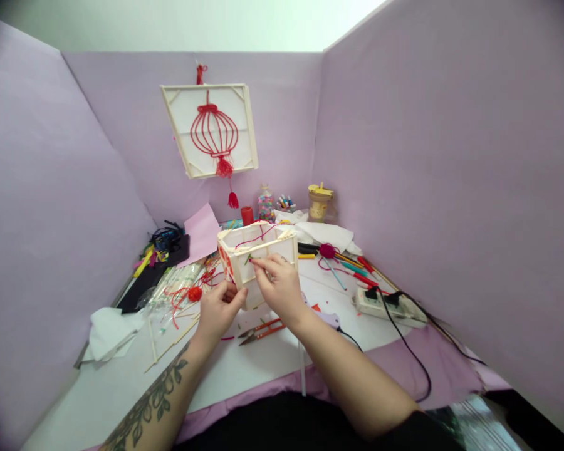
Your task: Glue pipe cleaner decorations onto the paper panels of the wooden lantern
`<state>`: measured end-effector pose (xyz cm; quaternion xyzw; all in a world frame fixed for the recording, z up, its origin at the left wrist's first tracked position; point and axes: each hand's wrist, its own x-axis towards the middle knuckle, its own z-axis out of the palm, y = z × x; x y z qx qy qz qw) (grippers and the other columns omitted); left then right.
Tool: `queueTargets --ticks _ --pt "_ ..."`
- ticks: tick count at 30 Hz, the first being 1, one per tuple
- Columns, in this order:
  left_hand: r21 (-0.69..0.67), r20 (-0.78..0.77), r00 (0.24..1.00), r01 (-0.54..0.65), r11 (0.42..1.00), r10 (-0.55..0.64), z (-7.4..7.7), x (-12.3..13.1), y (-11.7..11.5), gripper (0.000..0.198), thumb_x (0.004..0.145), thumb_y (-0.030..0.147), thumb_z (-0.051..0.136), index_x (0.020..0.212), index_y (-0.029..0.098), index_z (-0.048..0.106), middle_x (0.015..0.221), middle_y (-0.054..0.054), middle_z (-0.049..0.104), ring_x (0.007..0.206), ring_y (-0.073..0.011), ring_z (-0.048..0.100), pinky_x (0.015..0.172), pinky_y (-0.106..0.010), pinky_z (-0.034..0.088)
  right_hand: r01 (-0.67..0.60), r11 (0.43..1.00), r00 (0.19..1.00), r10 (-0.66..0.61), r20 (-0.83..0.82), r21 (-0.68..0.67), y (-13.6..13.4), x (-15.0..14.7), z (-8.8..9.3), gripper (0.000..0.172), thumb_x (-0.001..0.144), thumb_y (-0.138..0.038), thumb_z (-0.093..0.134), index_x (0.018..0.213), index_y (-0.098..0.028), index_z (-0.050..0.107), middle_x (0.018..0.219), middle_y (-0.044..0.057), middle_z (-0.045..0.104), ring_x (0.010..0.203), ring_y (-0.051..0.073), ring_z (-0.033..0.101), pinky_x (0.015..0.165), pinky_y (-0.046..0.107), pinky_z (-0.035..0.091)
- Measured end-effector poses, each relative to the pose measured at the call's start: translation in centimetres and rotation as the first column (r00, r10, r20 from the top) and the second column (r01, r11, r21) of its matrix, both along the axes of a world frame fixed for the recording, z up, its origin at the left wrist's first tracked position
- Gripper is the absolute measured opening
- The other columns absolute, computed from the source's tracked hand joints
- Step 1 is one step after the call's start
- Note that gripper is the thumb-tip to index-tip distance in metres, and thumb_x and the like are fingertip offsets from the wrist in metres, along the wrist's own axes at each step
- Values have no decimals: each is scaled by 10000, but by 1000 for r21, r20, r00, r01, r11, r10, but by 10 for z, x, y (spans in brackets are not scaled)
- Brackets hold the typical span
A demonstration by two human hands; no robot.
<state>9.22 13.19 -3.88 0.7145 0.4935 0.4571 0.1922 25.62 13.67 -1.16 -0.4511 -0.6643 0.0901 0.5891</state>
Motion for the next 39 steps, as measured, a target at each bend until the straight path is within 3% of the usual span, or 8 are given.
queueTargets --ticks 10,20,25,31,39 --pt "18 -14 1000 -5 1000 5 0 0 0 255 809 362 616 641 194 523 520 42 566 479 -96 543 502 -200 427 18 1000 1000 -18 -12 19 -3 1 3 189 886 -217 555 938 -215 737 858 45 683 740 154 620 702 295 518" --pt "13 0 1000 -4 1000 4 1 0 0 247 803 359 612 639 199 521 523 39 583 474 -100 553 498 -203 433 11 999 996 -16 93 52 0 0 2 203 875 -184 557 961 -237 733 874 40 694 821 174 638 765 321 512" --pt "0 5 1000 0 1000 0 1 1 0 254 802 360 611 629 198 518 512 37 582 466 -100 551 491 -202 426 30 995 999 -34 39 92 -6 3 5 193 891 -200 543 946 -234 725 848 39 687 781 163 636 730 304 516" --pt "0 3 1000 3 1000 -3 0 1 0 249 806 365 608 641 199 522 526 35 589 479 -103 563 501 -206 436 27 993 996 -36 84 113 -9 -1 -2 162 878 -195 554 902 -227 710 807 40 662 788 174 622 747 322 506" --pt "-11 -8 1000 -2 1000 2 -1 1 0 242 791 354 609 629 200 516 522 31 577 479 -105 547 491 -207 418 141 985 976 -154 152 95 -1 -12 -3 76 870 -204 564 837 -200 632 804 53 634 795 193 599 746 326 484"
